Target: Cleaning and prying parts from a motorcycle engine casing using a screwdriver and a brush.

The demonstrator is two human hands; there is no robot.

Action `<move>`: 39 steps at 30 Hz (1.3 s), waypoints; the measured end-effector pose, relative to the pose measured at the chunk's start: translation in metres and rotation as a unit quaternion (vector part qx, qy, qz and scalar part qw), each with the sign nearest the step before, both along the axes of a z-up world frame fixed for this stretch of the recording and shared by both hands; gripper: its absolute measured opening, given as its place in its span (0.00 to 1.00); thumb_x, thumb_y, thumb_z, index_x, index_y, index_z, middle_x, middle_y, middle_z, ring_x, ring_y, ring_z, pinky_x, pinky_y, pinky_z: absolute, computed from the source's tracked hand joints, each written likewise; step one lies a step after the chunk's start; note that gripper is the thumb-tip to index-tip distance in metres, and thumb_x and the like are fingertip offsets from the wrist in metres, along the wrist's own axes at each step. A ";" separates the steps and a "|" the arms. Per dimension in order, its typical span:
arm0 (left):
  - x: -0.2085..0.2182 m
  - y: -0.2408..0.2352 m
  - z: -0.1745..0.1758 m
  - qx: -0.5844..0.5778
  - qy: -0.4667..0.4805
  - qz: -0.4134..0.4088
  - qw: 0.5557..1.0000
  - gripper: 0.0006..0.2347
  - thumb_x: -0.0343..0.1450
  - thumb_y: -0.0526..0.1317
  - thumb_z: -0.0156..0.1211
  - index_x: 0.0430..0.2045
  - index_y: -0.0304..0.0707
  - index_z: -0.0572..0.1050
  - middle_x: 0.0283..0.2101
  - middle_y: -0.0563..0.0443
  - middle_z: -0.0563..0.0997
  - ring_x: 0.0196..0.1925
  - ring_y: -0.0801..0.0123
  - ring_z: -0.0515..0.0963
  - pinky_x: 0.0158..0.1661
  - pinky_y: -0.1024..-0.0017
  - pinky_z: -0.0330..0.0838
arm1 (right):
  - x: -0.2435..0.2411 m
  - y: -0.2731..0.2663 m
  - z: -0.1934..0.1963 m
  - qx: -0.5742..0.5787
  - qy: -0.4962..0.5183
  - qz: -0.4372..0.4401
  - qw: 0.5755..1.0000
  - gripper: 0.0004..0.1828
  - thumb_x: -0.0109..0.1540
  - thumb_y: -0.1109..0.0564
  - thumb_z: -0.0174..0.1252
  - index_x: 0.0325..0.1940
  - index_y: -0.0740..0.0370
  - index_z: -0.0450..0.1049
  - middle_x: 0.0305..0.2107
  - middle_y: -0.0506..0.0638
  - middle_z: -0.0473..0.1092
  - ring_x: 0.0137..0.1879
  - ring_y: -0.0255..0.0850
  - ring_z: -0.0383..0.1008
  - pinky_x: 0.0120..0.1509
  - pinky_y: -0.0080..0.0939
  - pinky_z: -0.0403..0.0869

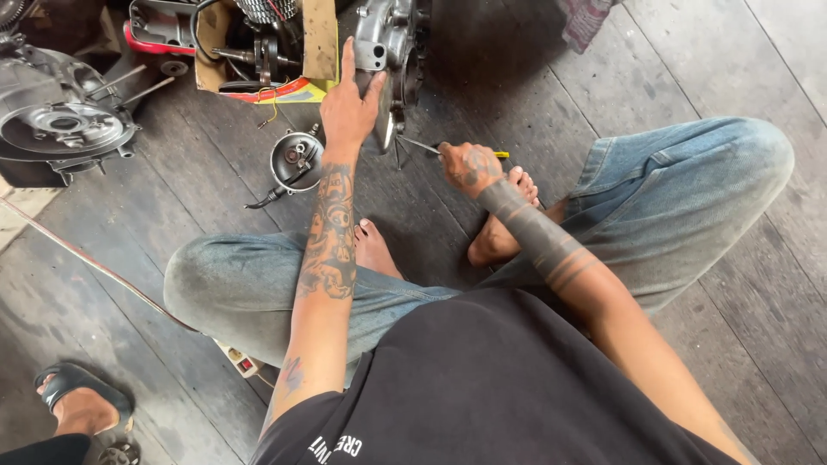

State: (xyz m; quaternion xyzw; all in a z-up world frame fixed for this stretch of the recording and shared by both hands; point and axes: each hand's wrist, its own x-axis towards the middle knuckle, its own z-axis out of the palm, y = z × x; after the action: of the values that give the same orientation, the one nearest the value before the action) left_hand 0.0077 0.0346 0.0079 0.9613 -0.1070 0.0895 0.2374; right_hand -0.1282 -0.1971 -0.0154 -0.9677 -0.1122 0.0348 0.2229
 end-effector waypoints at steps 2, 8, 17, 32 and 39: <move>0.002 -0.001 -0.004 0.005 0.011 0.007 1.000 0.32 0.79 0.63 0.50 0.74 0.50 0.49 0.26 0.48 0.83 0.27 0.58 0.83 0.34 0.63 0.75 | 0.002 0.010 -0.010 0.014 -0.012 -0.005 1.000 0.05 0.65 0.56 0.55 0.36 0.58 0.72 0.20 0.54 0.74 0.24 0.56 0.76 0.29 0.55 0.72; -0.001 -0.003 0.005 -0.004 0.022 0.012 1.000 0.33 0.77 0.63 0.52 0.73 0.49 0.52 0.26 0.47 0.83 0.29 0.55 0.83 0.36 0.62 0.75 | 0.002 0.008 0.026 0.015 0.066 -0.046 0.997 0.08 0.64 0.54 0.54 0.35 0.59 0.76 0.24 0.56 0.76 0.28 0.59 0.76 0.34 0.57 0.74; -0.006 -0.008 0.011 0.002 0.090 0.025 0.996 0.40 0.69 0.56 0.68 0.72 0.49 0.49 0.37 0.53 0.86 0.38 0.58 0.86 0.44 0.65 0.77 | -0.002 0.012 0.000 0.046 0.014 -0.069 0.996 0.05 0.64 0.58 0.53 0.35 0.59 0.72 0.23 0.58 0.76 0.25 0.60 0.75 0.29 0.59 0.71; -0.004 -0.014 0.002 0.027 -0.061 0.058 0.996 0.36 0.67 0.51 0.70 0.70 0.47 0.59 0.24 0.50 0.82 0.23 0.58 0.81 0.31 0.66 0.75 | 0.108 -0.024 0.044 0.054 -0.100 -0.113 0.987 0.05 0.63 0.56 0.56 0.34 0.56 0.75 0.24 0.56 0.76 0.29 0.62 0.75 0.33 0.56 0.73; -0.007 -0.018 0.005 0.028 -0.043 0.073 0.996 0.37 0.67 0.52 0.68 0.70 0.46 0.58 0.22 0.49 0.81 0.23 0.55 0.80 0.30 0.64 0.75 | 0.132 -0.061 -0.013 -0.077 -0.261 -0.185 0.944 0.06 0.55 0.50 0.64 0.27 0.51 0.78 0.23 0.50 0.76 0.25 0.55 0.75 0.29 0.51 0.73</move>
State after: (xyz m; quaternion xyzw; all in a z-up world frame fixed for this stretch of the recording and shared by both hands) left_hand 0.0012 0.0169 0.0124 0.9680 -0.0494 0.1450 0.1986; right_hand 0.0037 -0.2582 -0.0284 -0.9608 0.0176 -0.2522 0.1134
